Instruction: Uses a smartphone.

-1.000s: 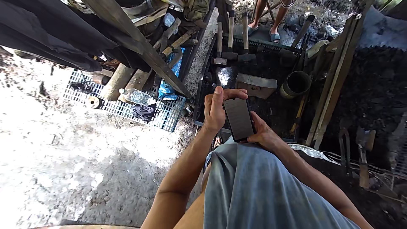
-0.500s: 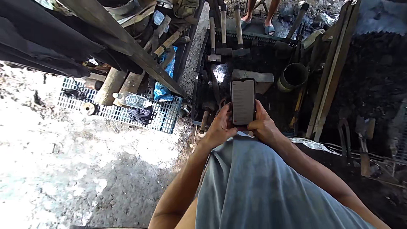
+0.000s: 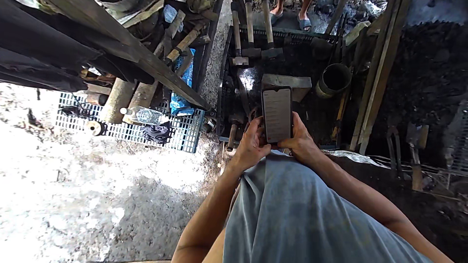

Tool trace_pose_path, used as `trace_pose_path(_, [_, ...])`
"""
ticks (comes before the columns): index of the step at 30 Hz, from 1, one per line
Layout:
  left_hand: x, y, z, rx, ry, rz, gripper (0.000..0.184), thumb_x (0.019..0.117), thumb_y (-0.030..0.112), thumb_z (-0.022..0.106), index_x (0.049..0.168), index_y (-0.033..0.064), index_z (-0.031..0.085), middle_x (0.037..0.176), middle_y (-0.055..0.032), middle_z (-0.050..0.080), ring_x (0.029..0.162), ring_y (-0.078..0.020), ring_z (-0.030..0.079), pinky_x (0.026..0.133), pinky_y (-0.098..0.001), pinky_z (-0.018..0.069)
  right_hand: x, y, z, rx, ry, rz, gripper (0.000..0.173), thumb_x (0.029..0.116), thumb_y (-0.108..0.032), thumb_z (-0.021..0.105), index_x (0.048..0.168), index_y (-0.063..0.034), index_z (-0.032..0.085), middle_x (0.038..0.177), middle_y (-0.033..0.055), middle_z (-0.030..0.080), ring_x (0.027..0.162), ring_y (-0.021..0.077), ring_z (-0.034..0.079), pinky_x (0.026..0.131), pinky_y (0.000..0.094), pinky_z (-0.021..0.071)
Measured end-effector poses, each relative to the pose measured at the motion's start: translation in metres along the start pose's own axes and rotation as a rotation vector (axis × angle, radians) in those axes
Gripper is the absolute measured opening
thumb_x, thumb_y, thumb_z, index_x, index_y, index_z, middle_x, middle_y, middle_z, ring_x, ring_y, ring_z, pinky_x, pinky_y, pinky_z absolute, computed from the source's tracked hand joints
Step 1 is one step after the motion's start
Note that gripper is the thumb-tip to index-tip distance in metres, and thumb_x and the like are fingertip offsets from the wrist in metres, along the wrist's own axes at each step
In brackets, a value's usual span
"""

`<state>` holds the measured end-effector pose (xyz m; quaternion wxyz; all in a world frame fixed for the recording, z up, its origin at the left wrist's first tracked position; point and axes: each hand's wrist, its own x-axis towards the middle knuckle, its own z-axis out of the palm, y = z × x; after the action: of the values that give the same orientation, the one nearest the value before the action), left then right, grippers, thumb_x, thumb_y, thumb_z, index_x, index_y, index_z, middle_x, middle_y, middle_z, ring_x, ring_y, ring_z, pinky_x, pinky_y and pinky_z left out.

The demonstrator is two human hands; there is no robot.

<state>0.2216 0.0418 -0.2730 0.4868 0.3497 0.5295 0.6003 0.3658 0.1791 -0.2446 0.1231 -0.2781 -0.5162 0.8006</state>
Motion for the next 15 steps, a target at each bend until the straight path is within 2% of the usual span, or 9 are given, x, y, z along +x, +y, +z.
trace_pose_path(6, [-0.0002, -0.0004, 0.0041, 0.005, -0.001, 0.001, 0.088, 0.0809, -0.015, 0.064, 0.156, 0.0129, 0.027, 0.134, -0.0119, 0.065, 0.108, -0.0268, 0.072, 0.085, -0.0433, 0.0646, -0.0032, 0.0004, -0.0006, -0.061, 0.037, -0.002, 0.089, 0.0734, 0.021, 0.064, 0.150, -0.0133, 0.034, 0.126, 0.0179, 0.064, 0.101, 0.0332, 0.072, 0.074, 0.0513, 0.0660])
trace_pose_path(9, [-0.0008, -0.0008, 0.0048, 0.010, 0.005, 0.003, 0.086, 0.0809, -0.015, 0.064, 0.155, 0.0124, 0.028, 0.133, -0.0122, 0.066, 0.107, -0.0273, 0.072, 0.084, -0.0439, 0.0651, -0.0034, 0.0031, -0.0026, -0.047, 0.033, -0.002, 0.092, 0.0710, 0.019, 0.066, 0.151, -0.0135, 0.034, 0.127, 0.0168, 0.064, 0.104, 0.0311, 0.071, 0.077, 0.0497, 0.0653])
trace_pose_path(15, [-0.0014, -0.0036, 0.0043, 0.011, 0.013, -0.006, 0.087, 0.0808, -0.016, 0.064, 0.154, 0.0137, 0.029, 0.135, -0.0121, 0.064, 0.110, -0.0278, 0.072, 0.086, -0.0441, 0.0648, -0.0051, 0.0022, -0.0033, -0.038, 0.024, 0.020, 0.091, 0.0706, 0.020, 0.060, 0.151, -0.0143, 0.033, 0.130, 0.0166, 0.063, 0.105, 0.0312, 0.071, 0.077, 0.0499, 0.0655])
